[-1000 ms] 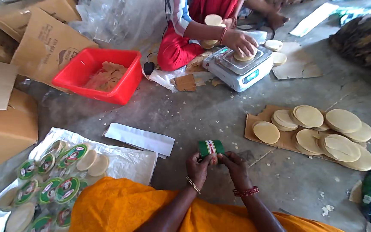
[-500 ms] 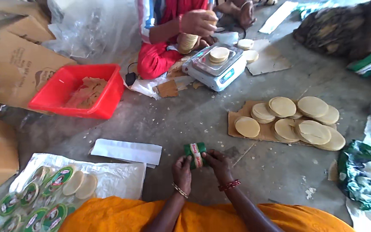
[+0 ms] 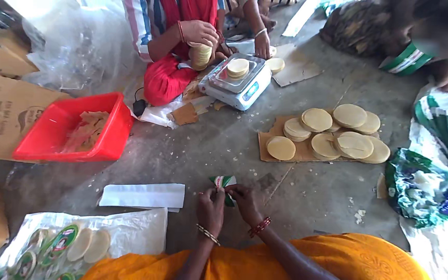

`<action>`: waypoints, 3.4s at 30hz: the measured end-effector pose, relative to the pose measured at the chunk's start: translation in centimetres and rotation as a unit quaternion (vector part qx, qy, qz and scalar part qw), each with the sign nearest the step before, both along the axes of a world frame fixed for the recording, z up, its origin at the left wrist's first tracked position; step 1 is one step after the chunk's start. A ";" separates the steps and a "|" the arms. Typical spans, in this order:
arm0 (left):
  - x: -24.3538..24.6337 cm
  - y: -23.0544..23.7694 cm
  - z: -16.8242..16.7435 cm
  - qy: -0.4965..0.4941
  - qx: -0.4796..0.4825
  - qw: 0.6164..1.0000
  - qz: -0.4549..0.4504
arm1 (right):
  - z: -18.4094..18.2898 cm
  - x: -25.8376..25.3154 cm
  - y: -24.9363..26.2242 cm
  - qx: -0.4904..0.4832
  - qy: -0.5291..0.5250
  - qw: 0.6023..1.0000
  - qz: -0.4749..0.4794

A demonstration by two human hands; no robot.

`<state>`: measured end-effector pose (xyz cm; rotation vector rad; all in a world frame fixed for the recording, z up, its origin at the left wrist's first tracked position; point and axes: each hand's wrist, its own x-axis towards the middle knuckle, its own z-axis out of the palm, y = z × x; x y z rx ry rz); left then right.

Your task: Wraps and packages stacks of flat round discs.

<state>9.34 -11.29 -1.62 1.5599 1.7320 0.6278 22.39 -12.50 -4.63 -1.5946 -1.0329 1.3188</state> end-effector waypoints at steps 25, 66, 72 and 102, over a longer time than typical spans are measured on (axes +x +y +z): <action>-0.2 -3.3 8.6 -0.417 0.041 0.881 0.218 | 10.5 -6.5 -8.0 0.015 0.276 0.937 -0.213; 0.1 -8.7 15.0 -0.573 0.039 0.777 0.258 | 14.6 -3.1 -7.8 0.439 -0.309 0.835 -0.120; -1.1 -9.9 15.7 -0.600 0.000 0.764 0.239 | 17.2 -2.6 -6.9 0.198 0.081 0.964 -0.156; -10.6 -15.0 17.7 -0.547 -0.288 0.780 -0.099 | 22.9 0.4 -12.7 0.283 -0.213 0.917 0.181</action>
